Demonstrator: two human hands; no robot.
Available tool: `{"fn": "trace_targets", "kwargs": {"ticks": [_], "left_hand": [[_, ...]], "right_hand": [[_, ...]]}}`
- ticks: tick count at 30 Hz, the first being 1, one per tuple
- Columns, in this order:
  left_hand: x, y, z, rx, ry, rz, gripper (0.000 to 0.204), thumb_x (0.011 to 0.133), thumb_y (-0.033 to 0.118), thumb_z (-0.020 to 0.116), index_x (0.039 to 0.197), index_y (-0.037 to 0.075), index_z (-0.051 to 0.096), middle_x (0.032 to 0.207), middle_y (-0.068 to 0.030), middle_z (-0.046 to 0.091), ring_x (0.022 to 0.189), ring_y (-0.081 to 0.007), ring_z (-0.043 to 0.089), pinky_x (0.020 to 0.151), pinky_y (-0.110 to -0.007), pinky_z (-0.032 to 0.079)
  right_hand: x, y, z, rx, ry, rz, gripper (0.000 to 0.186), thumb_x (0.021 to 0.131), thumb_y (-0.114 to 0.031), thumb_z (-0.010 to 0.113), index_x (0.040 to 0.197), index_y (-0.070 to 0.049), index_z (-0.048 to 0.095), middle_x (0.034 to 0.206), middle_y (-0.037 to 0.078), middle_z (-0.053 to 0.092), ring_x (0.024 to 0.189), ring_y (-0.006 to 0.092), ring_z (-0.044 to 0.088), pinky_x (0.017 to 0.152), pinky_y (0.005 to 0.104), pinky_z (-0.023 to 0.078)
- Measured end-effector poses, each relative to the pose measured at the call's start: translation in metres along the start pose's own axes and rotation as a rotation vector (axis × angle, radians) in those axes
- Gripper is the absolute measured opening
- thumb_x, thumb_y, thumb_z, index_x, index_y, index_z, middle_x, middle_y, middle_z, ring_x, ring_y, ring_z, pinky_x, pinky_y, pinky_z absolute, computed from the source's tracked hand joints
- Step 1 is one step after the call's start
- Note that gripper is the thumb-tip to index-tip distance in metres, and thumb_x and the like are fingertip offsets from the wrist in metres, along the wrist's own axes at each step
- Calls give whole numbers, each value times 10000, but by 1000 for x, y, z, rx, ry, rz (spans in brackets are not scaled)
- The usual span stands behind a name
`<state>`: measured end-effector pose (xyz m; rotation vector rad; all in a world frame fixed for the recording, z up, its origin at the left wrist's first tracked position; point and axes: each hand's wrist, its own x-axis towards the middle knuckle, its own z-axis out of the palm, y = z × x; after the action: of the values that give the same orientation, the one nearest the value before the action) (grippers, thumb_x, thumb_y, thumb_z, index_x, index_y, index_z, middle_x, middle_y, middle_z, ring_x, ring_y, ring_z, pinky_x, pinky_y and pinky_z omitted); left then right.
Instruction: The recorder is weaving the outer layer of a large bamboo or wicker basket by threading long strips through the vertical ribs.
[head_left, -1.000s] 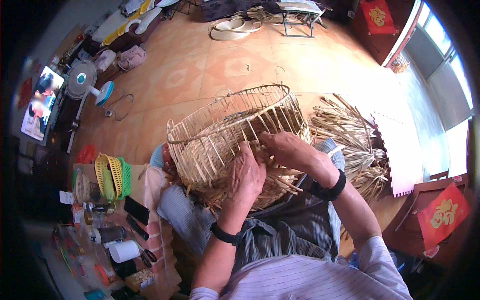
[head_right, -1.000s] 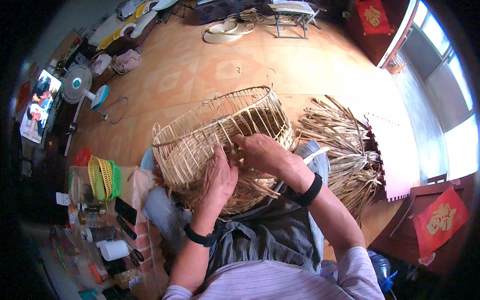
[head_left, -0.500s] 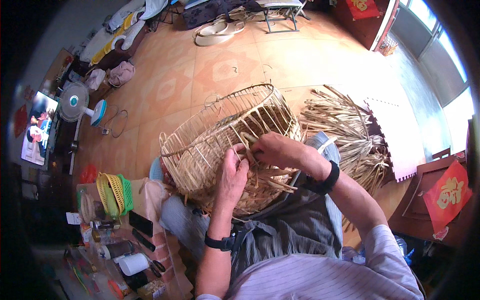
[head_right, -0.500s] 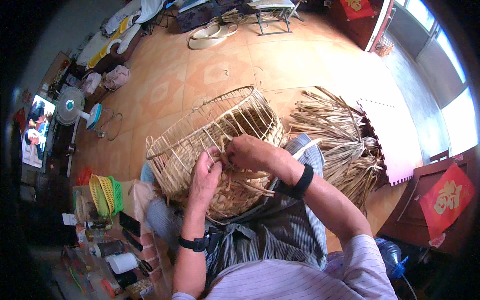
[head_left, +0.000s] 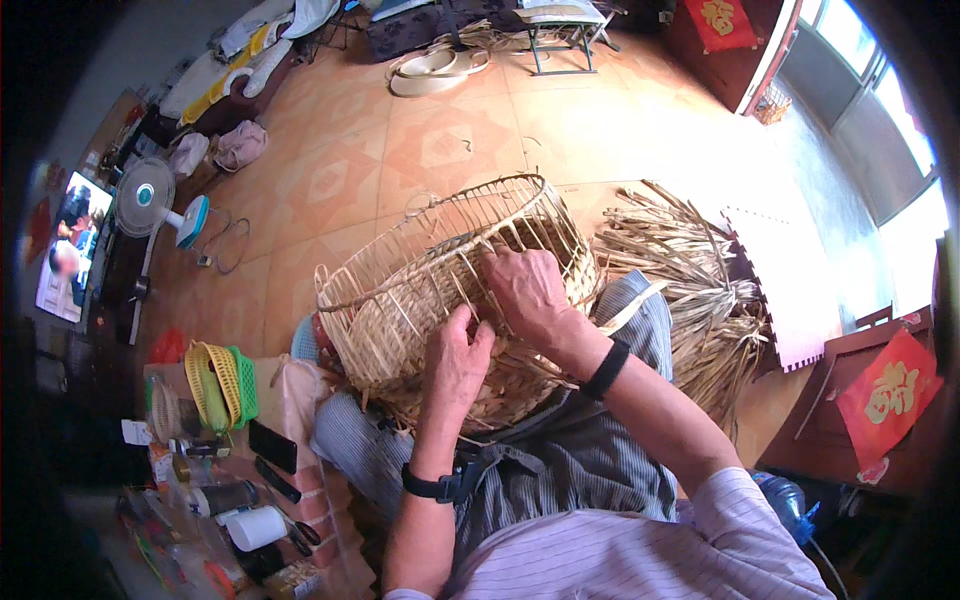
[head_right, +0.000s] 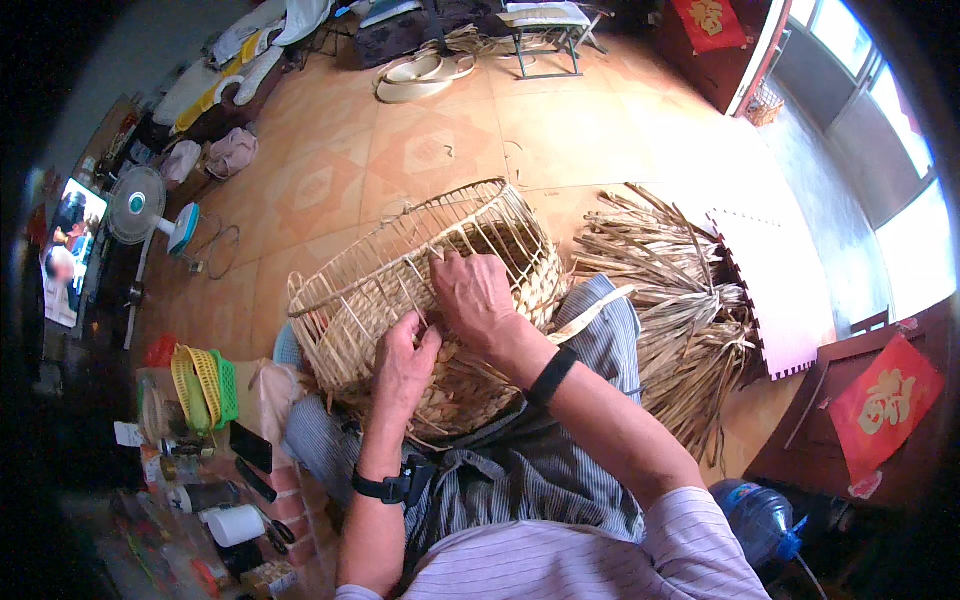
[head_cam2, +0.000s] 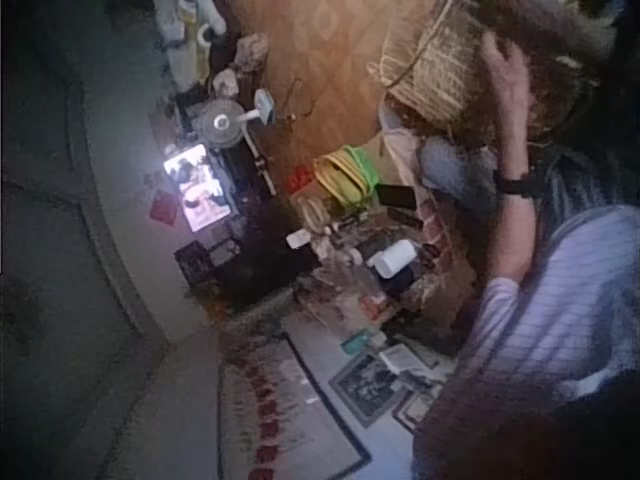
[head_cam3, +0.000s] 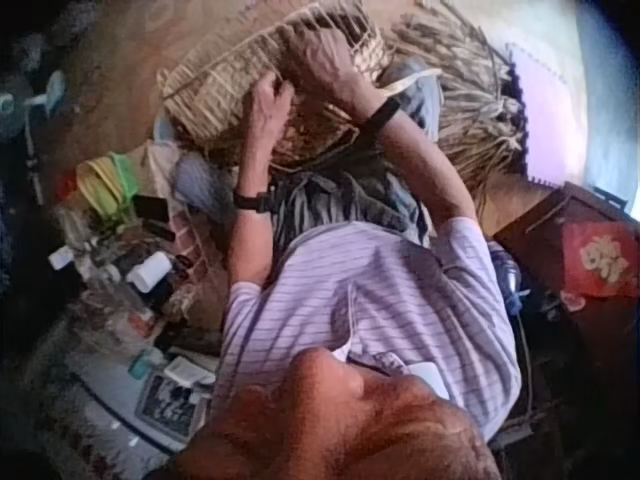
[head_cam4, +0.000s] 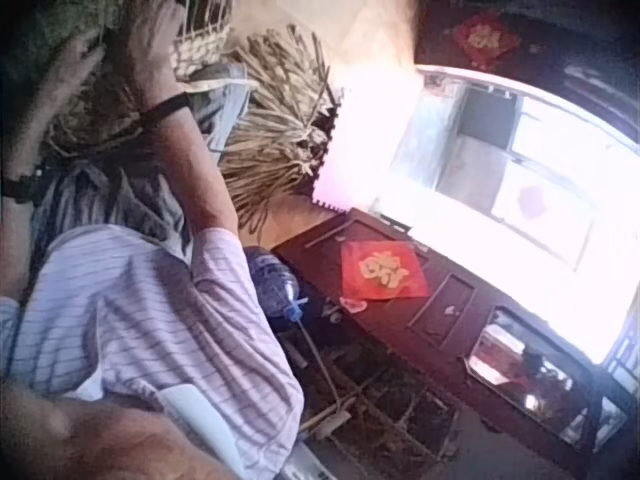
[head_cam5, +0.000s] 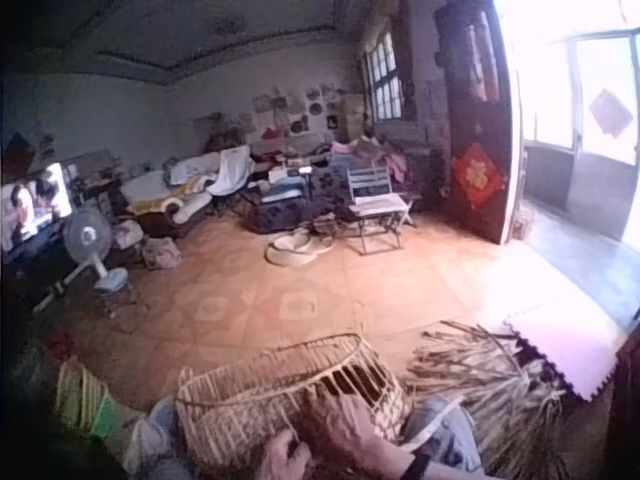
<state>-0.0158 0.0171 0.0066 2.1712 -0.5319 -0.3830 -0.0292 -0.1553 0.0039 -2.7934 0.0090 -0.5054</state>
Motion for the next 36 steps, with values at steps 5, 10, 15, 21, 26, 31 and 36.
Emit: {"fn": "trace_targets", "kwargs": {"ticks": [5, 10, 15, 21, 26, 31, 36], "left_hand": [[2, 4, -1, -81, -30, -38, 311, 1032, 249, 631, 1138, -35, 703, 959, -163, 744, 896, -230, 700, 825, -396, 534], [2, -2, -1, -122, -47, -46, 342, 1053, 294, 585, 1224, 17, 692, 1047, -223, 765, 982, -375, 746, 866, -447, 557], [3, -7, 3, -259, -54, -37, 284, 1049, 145, 601, 1253, -35, 684, 1071, -105, 755, 971, -143, 682, 890, -314, 537], [5, 2, -2, -152, -78, -44, 304, 1040, 134, 589, 1273, -44, 667, 1114, -137, 766, 992, -186, 708, 905, -338, 544], [7, -1, -1, -4, -64, -80, 292, 1028, 157, 608, 1243, -29, 678, 1067, -150, 777, 966, -203, 722, 881, -362, 546], [6, 4, 0, -100, -52, -85, 279, 1018, 156, 619, 1224, -20, 681, 1052, -145, 778, 954, -196, 721, 868, -363, 545], [1, 8, 5, -198, -20, -95, 252, 1013, 139, 630, 1206, -12, 690, 1017, -115, 774, 959, -186, 719, 877, -349, 544]], "right_hand": [[-2, 18, -28, 222, -54, -167, 276, 894, -89, 674, 1168, -48, 677, 773, 190, 706, 788, 399, 734, 642, 496, 552], [-14, 23, -46, 229, -206, -215, 288, 911, -51, 646, 1194, -70, 692, 772, 206, 701, 749, 416, 718, 629, 504, 555], [-21, 25, -30, 279, -144, -262, 165, 884, -87, 672, 1037, -56, 727, 781, 197, 718, 775, 407, 733, 642, 494, 566], [-4, 31, -13, 72, -278, -215, 107, 855, -148, 709, 838, -58, 765, 793, 156, 747, 769, 361, 758, 645, 465, 585], [-6, 11, -12, -34, -273, -131, 101, 856, -147, 698, 883, -83, 771, 883, 162, 769, 872, 315, 773, 749, 451, 599], [4, 42, -21, 563, -551, -165, 233, 995, -184, 624, 1141, -31, 720, 890, 237, 730, 762, 403, 724, 698, 490, 572], [-1, 45, -23, 621, -679, -142, 252, 1001, -92, 564, 1212, -3, 670, 865, 195, 733, 635, 295, 719, 606, 436, 567]]}}
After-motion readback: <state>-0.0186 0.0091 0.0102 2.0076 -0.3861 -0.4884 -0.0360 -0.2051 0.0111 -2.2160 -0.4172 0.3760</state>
